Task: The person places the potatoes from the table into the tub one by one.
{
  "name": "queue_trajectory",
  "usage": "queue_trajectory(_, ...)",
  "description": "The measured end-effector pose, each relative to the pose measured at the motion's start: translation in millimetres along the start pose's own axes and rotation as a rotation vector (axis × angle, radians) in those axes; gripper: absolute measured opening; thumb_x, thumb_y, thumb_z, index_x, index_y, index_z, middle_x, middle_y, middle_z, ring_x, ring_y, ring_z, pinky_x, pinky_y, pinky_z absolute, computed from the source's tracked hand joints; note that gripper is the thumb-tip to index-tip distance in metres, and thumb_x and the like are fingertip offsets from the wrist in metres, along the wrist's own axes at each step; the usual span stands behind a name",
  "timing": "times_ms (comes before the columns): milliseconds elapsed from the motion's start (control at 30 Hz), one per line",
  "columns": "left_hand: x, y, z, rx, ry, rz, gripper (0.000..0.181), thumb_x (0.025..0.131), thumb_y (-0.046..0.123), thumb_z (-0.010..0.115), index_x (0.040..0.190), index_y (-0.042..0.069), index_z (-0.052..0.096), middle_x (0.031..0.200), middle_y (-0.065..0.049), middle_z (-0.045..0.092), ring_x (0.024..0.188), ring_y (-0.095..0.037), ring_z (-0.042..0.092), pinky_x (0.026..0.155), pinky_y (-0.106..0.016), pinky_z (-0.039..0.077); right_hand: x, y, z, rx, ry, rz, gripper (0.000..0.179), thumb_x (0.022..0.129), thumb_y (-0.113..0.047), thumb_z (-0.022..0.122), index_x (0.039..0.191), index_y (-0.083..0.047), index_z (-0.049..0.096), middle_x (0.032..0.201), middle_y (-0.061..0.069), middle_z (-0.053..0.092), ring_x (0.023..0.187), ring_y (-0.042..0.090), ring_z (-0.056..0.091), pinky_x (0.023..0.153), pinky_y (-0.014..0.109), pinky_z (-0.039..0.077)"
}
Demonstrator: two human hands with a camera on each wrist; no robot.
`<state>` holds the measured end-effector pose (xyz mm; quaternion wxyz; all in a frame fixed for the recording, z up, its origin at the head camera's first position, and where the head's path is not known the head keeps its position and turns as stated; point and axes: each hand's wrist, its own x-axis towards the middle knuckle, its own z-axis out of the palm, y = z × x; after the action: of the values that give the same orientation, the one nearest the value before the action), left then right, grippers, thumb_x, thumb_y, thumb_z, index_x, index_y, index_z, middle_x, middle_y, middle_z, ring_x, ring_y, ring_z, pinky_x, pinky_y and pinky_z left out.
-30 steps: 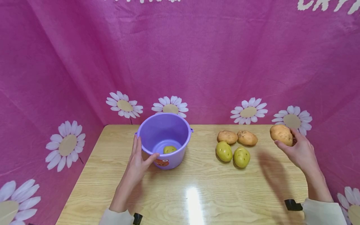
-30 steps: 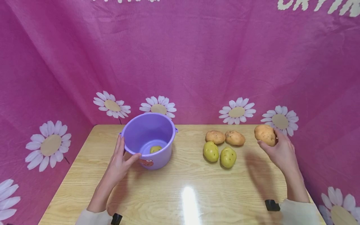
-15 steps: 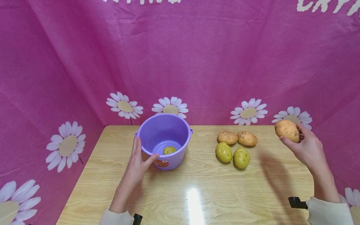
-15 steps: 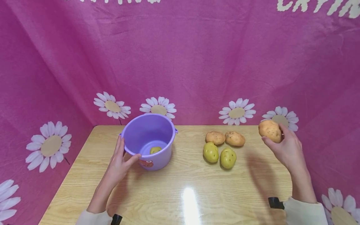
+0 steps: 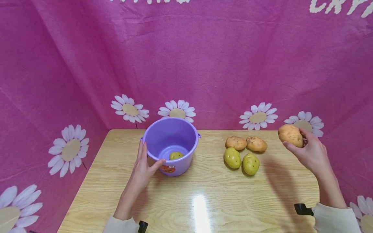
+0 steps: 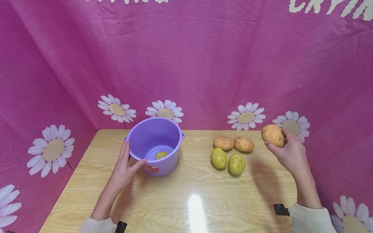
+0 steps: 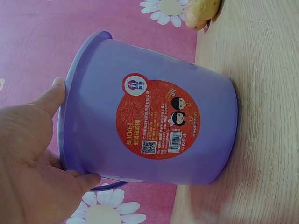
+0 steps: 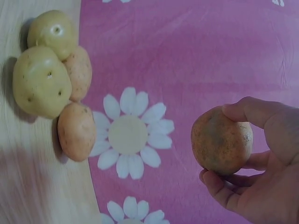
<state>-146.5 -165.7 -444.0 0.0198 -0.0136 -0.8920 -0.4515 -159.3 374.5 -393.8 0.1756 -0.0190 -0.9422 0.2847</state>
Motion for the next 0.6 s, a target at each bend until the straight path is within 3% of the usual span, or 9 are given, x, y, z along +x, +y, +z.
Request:
queue_trajectory(100,-0.1,-0.2,0.1,-0.004,0.003,0.001,0.108,0.096,0.043,0.074,0.165,0.002,0.001,0.173,-0.009,-0.009,0.157,-0.036,0.007,0.124,-0.055,0.015,2.0,-9,5,0.028,-0.009,-0.014,0.074,0.091,-0.027,0.079,0.146,0.011,0.046,0.128,0.037,0.059,0.106,0.049,0.062,0.071,0.025,0.04)
queue_trajectory(300,-0.4,0.2,0.2,-0.006,0.006,0.002,0.108,0.096,0.042,0.074,0.165,0.001,0.002,0.173,-0.008,-0.009,0.157,-0.036,0.006,0.124,-0.055,0.015,8.4,-28,17,0.09,-0.027,-0.064,0.073,0.091,-0.02,0.081,0.146,0.012,0.045,0.127,0.038,0.059,0.104,0.049,0.064,0.068,0.007,0.037)
queue_trajectory(600,-0.2,0.7,1.7,-0.009,0.029,0.025,0.106,0.096,0.04,0.075,0.164,-0.002,0.006,0.173,-0.015,-0.005,0.156,-0.04,0.009,0.123,-0.057,0.016,14.1,-65,34,0.132,-0.085,-0.102,0.075,0.091,-0.024,0.081,0.146,0.013,0.045,0.13,0.035,0.059,0.103,0.045,0.065,0.069,0.009,0.04)
